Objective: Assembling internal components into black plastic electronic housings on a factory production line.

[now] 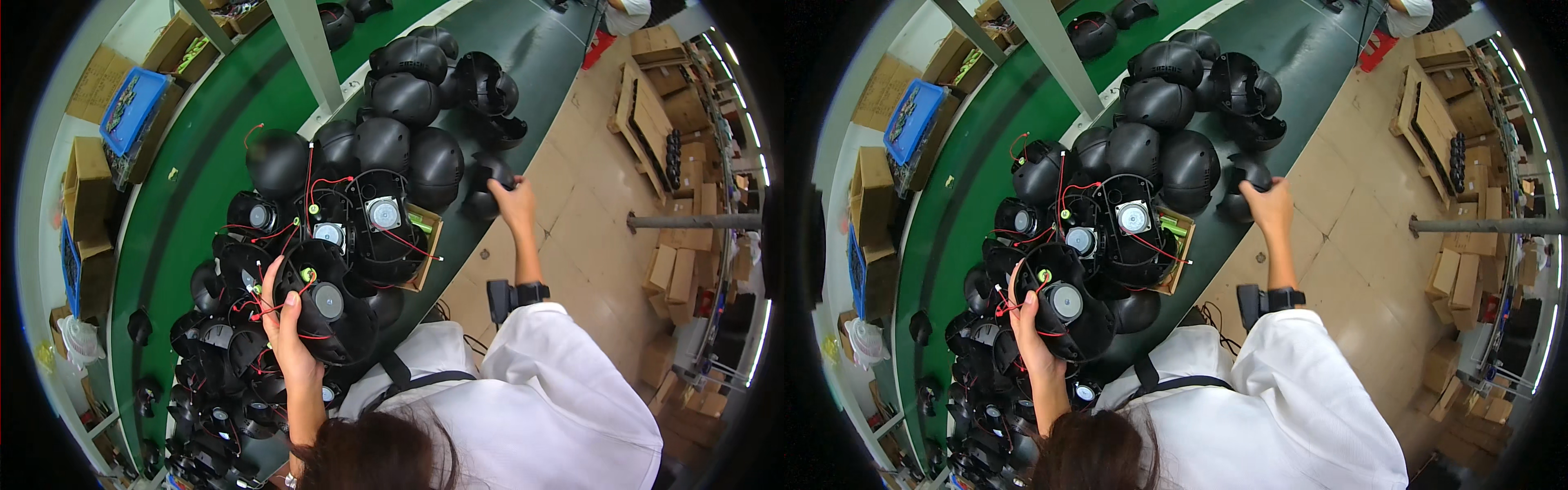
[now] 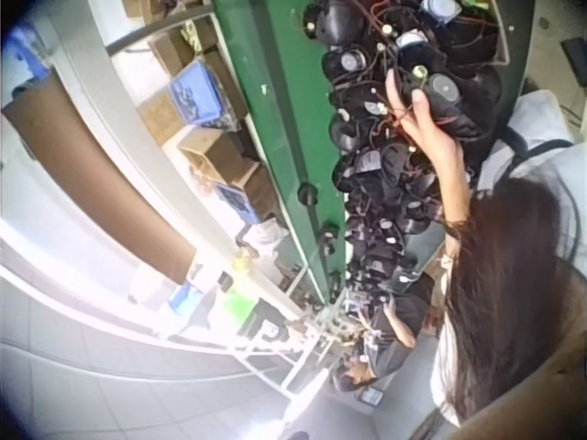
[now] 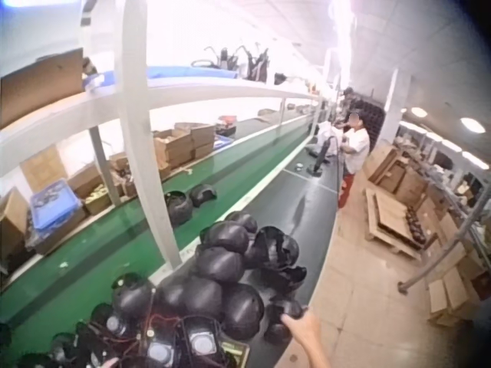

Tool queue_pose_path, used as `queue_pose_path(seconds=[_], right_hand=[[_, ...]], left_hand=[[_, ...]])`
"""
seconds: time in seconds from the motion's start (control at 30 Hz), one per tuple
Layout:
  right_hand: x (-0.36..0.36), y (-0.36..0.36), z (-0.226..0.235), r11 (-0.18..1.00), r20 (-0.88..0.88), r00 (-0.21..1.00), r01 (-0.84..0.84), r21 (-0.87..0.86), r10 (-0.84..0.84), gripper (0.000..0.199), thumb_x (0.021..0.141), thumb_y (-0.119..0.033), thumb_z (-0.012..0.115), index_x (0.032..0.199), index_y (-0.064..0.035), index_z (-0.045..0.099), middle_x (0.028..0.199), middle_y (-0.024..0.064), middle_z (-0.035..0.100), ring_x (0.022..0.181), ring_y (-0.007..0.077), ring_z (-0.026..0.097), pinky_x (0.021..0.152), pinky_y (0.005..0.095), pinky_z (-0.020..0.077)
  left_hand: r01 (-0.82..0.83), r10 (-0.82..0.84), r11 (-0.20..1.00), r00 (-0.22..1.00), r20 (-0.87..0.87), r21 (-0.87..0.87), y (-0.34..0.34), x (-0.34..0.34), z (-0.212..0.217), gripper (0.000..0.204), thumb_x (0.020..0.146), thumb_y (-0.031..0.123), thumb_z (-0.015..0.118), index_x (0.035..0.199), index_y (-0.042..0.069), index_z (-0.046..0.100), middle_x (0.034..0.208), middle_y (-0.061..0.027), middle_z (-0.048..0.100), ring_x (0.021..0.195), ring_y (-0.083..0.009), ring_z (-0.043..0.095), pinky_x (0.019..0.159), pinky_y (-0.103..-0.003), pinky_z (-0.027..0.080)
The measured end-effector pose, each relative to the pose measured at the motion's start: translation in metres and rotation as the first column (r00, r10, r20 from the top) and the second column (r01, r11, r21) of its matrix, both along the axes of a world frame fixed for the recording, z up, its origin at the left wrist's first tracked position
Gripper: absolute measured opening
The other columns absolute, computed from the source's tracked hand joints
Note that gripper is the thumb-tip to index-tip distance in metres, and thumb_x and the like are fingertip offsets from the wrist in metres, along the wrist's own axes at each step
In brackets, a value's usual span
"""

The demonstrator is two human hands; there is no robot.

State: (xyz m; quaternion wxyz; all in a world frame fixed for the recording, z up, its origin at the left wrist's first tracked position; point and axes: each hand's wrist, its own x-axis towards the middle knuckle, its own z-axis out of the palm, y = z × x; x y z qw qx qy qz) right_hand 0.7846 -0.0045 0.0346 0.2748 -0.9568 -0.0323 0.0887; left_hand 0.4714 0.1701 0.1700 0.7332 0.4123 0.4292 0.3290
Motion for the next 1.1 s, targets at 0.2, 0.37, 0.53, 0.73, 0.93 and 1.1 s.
queue_pose_path(seconds=[0.2,0.37,0.53,0.73,0.93,1.1], right_hand=[[-0.057,-0.031,0.062,0.461,-0.348,0.801,0.102,0.882,0.488,0.082,0.078,-0.047,0.060,0.137,0.0060,0.039,0.130,0.0213,0.053,0.114,0.0291,0.058,0.098,0.0393,0.0445],[-0.138,0.034,0.129,0.310,-0.276,0.538,0.028,0.950,0.796,0.093,0.076,-0.048,0.067,0.144,0.0031,0.031,0.140,0.0164,0.043,0.132,0.0248,0.041,0.109,0.0354,0.0297],[-0.170,0.073,0.140,0.309,-0.264,0.468,-0.019,0.951,0.843,0.089,0.070,-0.025,0.081,0.139,0.0030,0.033,0.132,0.0138,0.046,0.125,0.0224,0.044,0.106,0.0331,0.0306],[-0.182,0.080,0.143,0.286,-0.285,0.429,0.065,0.956,0.857,0.081,0.068,-0.018,0.073,0.136,0.0064,0.037,0.124,0.0142,0.053,0.119,0.0220,0.049,0.103,0.0322,0.0341],[-0.180,0.076,0.143,0.268,-0.209,0.503,-0.046,0.962,0.839,0.084,0.068,-0.021,0.073,0.137,0.0056,0.034,0.129,0.0152,0.049,0.121,0.0224,0.047,0.105,0.0336,0.0330],[-0.175,0.073,0.144,0.233,-0.160,0.489,-0.091,0.968,0.858,0.086,0.067,-0.019,0.072,0.139,0.0054,0.032,0.131,0.0151,0.047,0.123,0.0225,0.046,0.106,0.0333,0.0318]], left_hand=[[0.071,-0.013,0.953,0.981,-0.193,0.296,0.006,-0.003,-0.007,0.049,0.087,0.015,0.057,0.134,0.003,0.050,0.122,-0.0126,0.058,0.108,-0.0210,0.060,0.097,-0.033,0.046],[0.141,-0.094,0.888,0.988,-0.126,0.439,0.002,0.016,0.018,0.045,0.088,0.008,0.060,0.130,-0.002,0.052,0.126,-0.0127,0.058,0.116,-0.0201,0.055,0.104,-0.033,0.036],[0.096,0.011,0.828,0.983,-0.186,0.553,0.000,0.001,0.026,0.044,0.087,0.005,0.060,0.129,-0.001,0.053,0.125,-0.0133,0.059,0.113,-0.0208,0.057,0.101,-0.033,0.040],[0.085,0.068,0.783,0.973,-0.220,0.616,-0.002,-0.015,0.034,0.044,0.083,0.001,0.062,0.126,-0.001,0.056,0.123,-0.0130,0.059,0.111,-0.0222,0.057,0.100,-0.033,0.041],[0.152,0.069,0.740,0.952,-0.299,0.655,-0.009,-0.020,0.036,0.045,0.081,0.002,0.063,0.125,0.000,0.056,0.122,-0.0158,0.059,0.110,-0.0283,0.058,0.098,-0.036,0.042],[0.166,0.074,0.670,0.955,-0.287,0.724,-0.011,-0.013,0.040,0.044,0.080,0.003,0.064,0.124,-0.001,0.057,0.121,-0.0184,0.058,0.110,-0.0309,0.057,0.096,-0.038,0.043]])
